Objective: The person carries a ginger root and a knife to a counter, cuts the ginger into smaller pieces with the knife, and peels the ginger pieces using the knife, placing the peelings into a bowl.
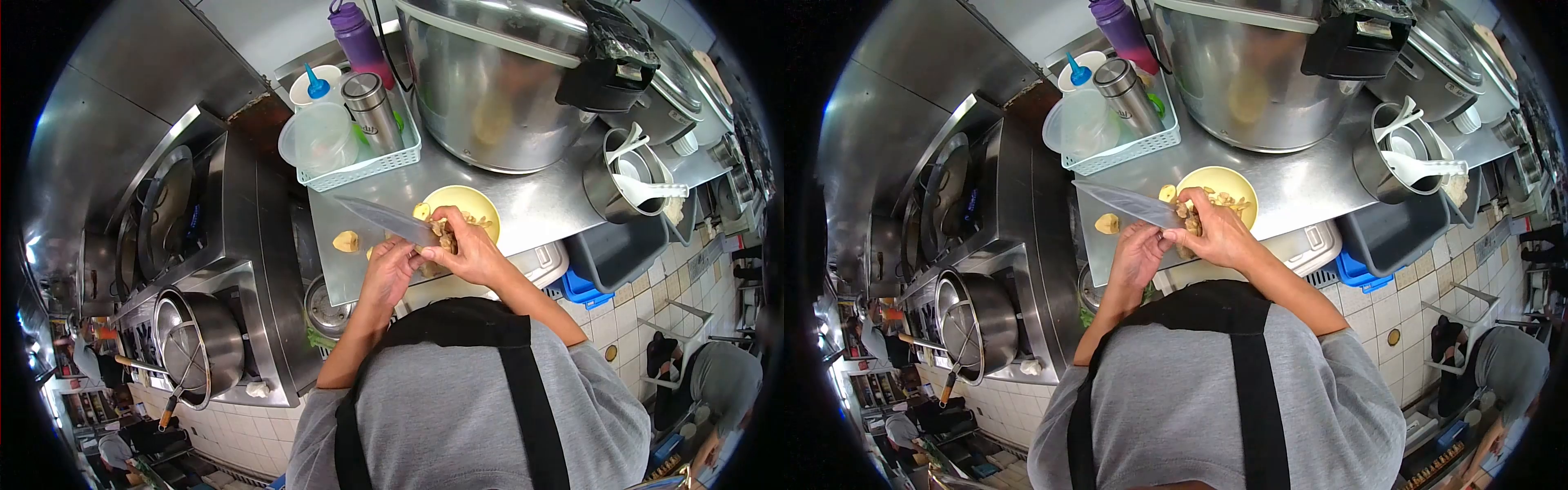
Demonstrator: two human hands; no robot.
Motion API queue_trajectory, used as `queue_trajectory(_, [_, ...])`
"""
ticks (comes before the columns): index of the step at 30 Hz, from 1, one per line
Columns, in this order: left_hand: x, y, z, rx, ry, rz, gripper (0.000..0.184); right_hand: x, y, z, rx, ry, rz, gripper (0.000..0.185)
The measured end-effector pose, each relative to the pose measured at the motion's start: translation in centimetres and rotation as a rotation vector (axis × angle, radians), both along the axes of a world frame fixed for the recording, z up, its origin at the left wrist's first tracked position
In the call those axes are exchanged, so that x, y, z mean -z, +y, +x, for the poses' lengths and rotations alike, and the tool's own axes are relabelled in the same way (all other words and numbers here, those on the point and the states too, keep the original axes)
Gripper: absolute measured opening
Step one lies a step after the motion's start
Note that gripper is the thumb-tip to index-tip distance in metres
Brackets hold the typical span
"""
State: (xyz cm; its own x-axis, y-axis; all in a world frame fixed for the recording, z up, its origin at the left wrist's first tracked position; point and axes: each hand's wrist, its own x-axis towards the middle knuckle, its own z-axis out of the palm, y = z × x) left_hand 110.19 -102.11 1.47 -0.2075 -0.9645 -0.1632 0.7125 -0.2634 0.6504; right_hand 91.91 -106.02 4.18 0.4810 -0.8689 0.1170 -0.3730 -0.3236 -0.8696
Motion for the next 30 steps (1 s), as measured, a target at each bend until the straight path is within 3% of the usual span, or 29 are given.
queue_trajectory(2, [0.1,0.1,0.1,0.073,0.040,-0.008,0.023,1.2,-0.6,0.0,0.022,-0.060,-0.087,0.048])
queue_trajectory(5, [-1.6,0.0,-1.3,-0.034,0.090,0.053,0.029,0.2,-1.3,-0.6,0.083,-0.248,0.541,0.046])
queue_trajectory(8, [-2.4,-0.4,-1.6,-0.078,0.145,0.036,0.039,-0.5,-1.5,-1.1,0.147,-0.257,0.509,0.046])
queue_trajectory(11, [-1.3,-0.8,-1.7,-0.158,0.223,0.014,0.037,0.2,-0.6,-0.8,0.084,-0.084,0.102,0.055])
queue_trajectory(14, [-0.5,-1.2,-1.8,-0.207,0.085,0.070,0.038,-0.9,0.7,-0.1,0.011,-0.002,-0.067,0.064])
queue_trajectory(16, [-0.7,-1.3,-1.9,-0.264,0.144,0.123,0.037,-0.8,1.1,0.3,-0.020,-0.005,-0.207,0.069])
queue_trajectory(20, [-1.9,-1.2,-2.6,-0.296,0.027,0.100,0.036,-0.8,1.2,0.5,-0.033,0.112,-0.149,0.077])
queue_trajectory(30, [-0.7,-0.6,-2.3,-0.342,-0.119,0.062,0.031,-1.3,1.0,0.5,0.017,0.187,-0.097,0.073])
